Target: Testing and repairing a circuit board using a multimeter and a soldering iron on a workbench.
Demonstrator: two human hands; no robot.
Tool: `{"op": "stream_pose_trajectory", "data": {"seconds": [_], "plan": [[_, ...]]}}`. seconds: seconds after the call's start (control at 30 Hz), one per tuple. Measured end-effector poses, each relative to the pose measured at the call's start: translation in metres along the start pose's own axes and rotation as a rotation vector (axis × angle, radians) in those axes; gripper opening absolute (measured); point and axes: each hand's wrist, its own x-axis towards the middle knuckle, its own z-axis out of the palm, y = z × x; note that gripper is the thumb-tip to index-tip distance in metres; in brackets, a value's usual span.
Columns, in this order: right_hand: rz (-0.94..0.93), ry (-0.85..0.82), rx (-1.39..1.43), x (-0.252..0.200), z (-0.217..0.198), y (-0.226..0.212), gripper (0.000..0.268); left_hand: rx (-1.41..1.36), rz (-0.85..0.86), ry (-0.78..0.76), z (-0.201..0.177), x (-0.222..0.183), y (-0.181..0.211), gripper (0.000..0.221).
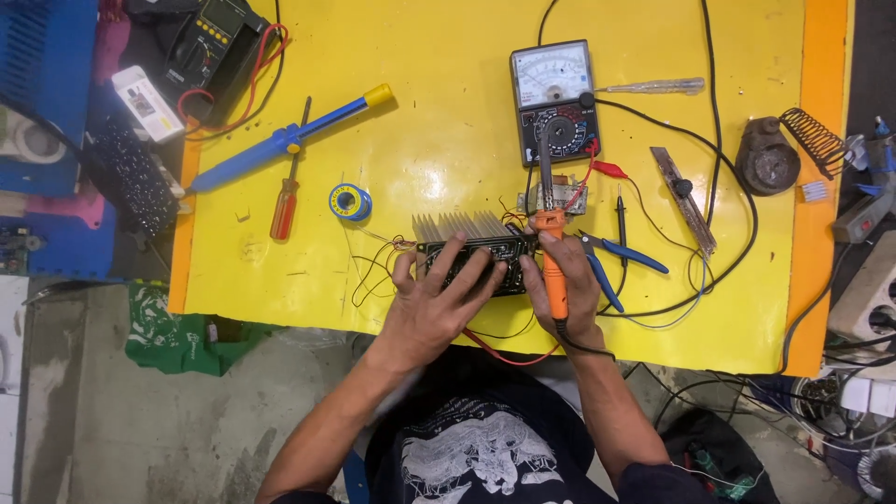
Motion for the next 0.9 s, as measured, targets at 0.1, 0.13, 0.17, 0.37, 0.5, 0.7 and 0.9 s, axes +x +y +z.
{"op": "stream_pose_trajectory", "data": {"seconds": [0.1,0.13,0.17,0.37,0.5,0.7,0.9], "plan": [[0.006,-0.001,-0.003,-0.013,0.005,0.013,0.045,-0.003,0.095,-0.018,0.005,0.000,-0.021,0.021],[0.004,0.002,-0.004,-0.013,0.005,0.015,0.045,-0.002,0.099,-0.016,0.004,0.002,-0.024,0.021],[0.028,-0.022,0.017,-0.014,0.006,0.016,0.046,0.001,0.120,-0.030,0.002,0.004,-0.028,0.021],[0.115,-0.082,0.084,0.005,0.008,-0.001,0.043,-0.212,-0.051,-0.154,0.005,-0.009,-0.026,0.062],[0.126,-0.061,0.053,-0.003,0.009,0.005,0.045,-0.383,-0.634,0.057,-0.004,-0.002,0.007,0.063],[0.120,-0.035,0.042,-0.013,0.008,0.009,0.047,-0.658,-1.015,-0.054,0.012,0.011,0.023,0.104],[0.141,0.032,0.080,-0.015,0.013,0.003,0.047,-0.663,-0.978,0.096,0.035,0.021,0.035,0.117]]}}
